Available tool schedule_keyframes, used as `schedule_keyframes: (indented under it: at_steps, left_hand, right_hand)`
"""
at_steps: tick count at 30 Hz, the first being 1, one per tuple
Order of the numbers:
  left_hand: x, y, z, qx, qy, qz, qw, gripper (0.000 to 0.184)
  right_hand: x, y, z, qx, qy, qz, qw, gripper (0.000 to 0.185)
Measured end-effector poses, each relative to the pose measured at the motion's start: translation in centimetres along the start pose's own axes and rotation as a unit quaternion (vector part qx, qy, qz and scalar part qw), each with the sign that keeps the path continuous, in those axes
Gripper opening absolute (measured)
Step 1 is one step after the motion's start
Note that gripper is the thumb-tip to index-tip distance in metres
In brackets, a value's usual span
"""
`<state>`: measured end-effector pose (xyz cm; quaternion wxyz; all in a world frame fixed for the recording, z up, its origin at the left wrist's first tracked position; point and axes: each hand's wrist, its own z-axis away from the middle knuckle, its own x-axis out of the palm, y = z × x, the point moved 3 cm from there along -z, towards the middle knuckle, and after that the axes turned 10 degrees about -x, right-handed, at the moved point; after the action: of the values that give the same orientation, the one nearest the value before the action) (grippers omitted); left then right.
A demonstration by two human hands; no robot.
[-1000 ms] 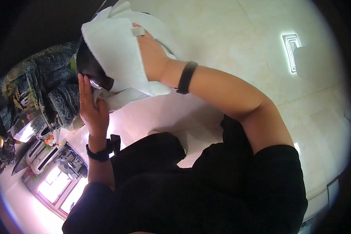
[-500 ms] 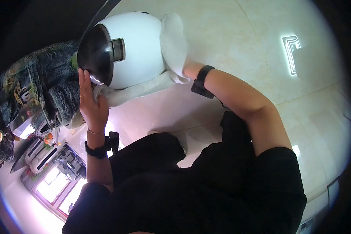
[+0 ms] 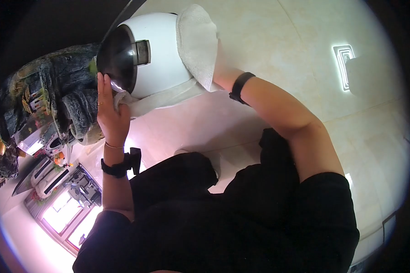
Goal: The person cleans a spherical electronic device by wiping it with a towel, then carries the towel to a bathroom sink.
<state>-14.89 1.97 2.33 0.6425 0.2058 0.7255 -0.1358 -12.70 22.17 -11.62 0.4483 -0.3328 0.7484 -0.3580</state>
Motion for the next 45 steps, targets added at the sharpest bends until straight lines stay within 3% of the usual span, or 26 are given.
schedule_keyframes:
  at_steps: [2,3,8,9,10,11,14,16,17,21,23,26,27,28,29,30,32,33,35,36,37,38,40,42,43,45]
  left_hand:
    - [0.0,-0.1,0.0,-0.005,-0.004,-0.007,1.000,0.067]
    - [0.1,-0.2,0.0,-0.004,-0.005,-0.006,1.000,0.067]
    - [-0.2,-0.2,0.0,0.004,-0.012,-0.006,1.000,0.068]
    - [-0.2,-0.2,-0.1,0.004,-0.009,-0.007,1.000,0.068]
    - [-0.2,-0.3,-0.1,0.008,-0.006,-0.006,1.000,0.068]
    - [-0.1,-0.3,0.0,0.011,-0.003,-0.005,1.000,0.067]
    - [0.0,-0.2,0.0,-0.003,-0.008,-0.007,1.000,0.067]
    - [0.0,-0.2,0.0,0.004,-0.006,-0.008,1.000,0.067]
    - [0.0,-0.2,0.0,0.009,0.000,-0.008,1.000,0.067]
    - [0.0,-0.4,-0.2,0.021,0.011,-0.011,1.000,0.068]
    - [0.0,-0.3,-0.1,-0.013,-0.018,-0.014,1.000,0.069]
    - [0.0,-0.3,0.0,-0.009,-0.016,-0.007,1.000,0.070]
    - [0.1,-0.4,0.0,-0.009,-0.016,-0.007,1.000,0.070]
    - [0.1,-0.5,0.0,0.001,-0.012,-0.008,1.000,0.070]
    - [0.2,-0.5,-0.1,0.010,-0.006,-0.009,1.000,0.070]
    - [0.1,-0.6,-0.2,0.010,-0.002,-0.009,1.000,0.070]
    - [0.2,-0.6,-0.1,0.015,0.004,-0.025,1.000,0.070]
    - [0.2,-0.5,-0.1,0.016,0.002,-0.023,1.000,0.070]
    - [0.1,-0.5,0.0,-0.006,-0.014,-0.005,1.000,0.069]
    - [0.1,-0.5,0.0,-0.007,-0.015,-0.005,1.000,0.069]
    - [0.2,-0.5,0.0,0.000,-0.009,-0.002,1.000,0.069]
    - [0.2,-0.5,-0.1,0.008,-0.001,0.001,1.000,0.069]
    - [0.1,-0.4,-0.2,-0.009,-0.007,0.000,1.000,0.069]
    - [0.2,-0.3,-0.3,-0.022,-0.017,-0.001,1.000,0.069]
    - [0.2,-0.3,-0.3,-0.023,-0.018,0.000,1.000,0.069]
    - [0.2,-0.4,-0.1,-0.026,-0.025,-0.002,0.999,0.069]
  right_hand:
    - [0.1,0.2,0.4,0.011,-0.130,-0.005,0.991,0.041]
    - [0.2,0.3,0.5,0.013,-0.130,-0.004,0.991,0.041]
    - [0.7,-0.1,0.3,-0.064,0.058,-0.165,0.983,0.033]
    - [0.4,-0.2,0.0,-0.067,0.059,-0.165,0.982,0.033]
    - [0.5,-0.2,-0.3,-0.067,-0.062,0.010,0.996,0.034]
    - [0.2,-0.1,-0.5,-0.063,-0.181,0.185,0.964,0.035]
    - [-0.3,-0.7,-0.8,-0.039,-0.290,0.261,0.920,0.036]
    - [-0.3,-2.3,-0.8,-0.124,-0.140,0.150,0.971,0.034]
    - [-0.8,-2.7,-0.9,-0.124,-0.139,0.151,0.971,0.034]
    - [-1.4,-2.9,-2.0,-0.057,-0.291,0.251,0.921,0.034]
    - [-0.6,-1.6,-1.6,-0.106,-0.119,0.118,0.980,0.037]
    - [-0.9,-1.9,-0.8,0.031,-0.048,-0.153,0.987,0.037]
    - [-0.6,-2.0,-0.5,-0.040,-0.122,0.060,0.990,0.038]
    - [-0.1,-1.8,-0.2,-0.110,-0.189,0.270,0.938,0.038]
    - [0.8,-0.5,0.0,-0.113,-0.187,0.271,0.938,0.038]
    - [1.6,1.3,-0.2,-0.037,-0.146,0.016,0.988,0.039]
    - [2.7,2.6,0.2,0.043,-0.096,-0.238,0.966,0.039]
    - [3.1,2.0,0.6,0.059,-0.011,-0.432,0.900,0.039]
    - [2.9,1.8,1.0,0.076,0.075,-0.606,0.788,0.038]
    - [2.0,1.6,0.8,-0.006,0.034,-0.391,0.920,0.036]
    - [1.2,1.5,0.5,-0.089,-0.009,-0.146,0.985,0.034]
    - [0.9,1.5,0.2,-0.169,-0.049,0.110,0.978,0.032]
    - [0.5,2.1,-1.6,-0.161,-0.043,0.068,0.984,0.031]
    - [-0.5,-0.3,-4.2,-0.125,-0.081,0.231,0.962,0.032]
    - [0.4,-1.0,-5.0,-0.125,-0.077,0.231,0.962,0.032]
    - [2.2,-3.6,-6.1,-0.232,0.009,0.152,0.961,0.034]
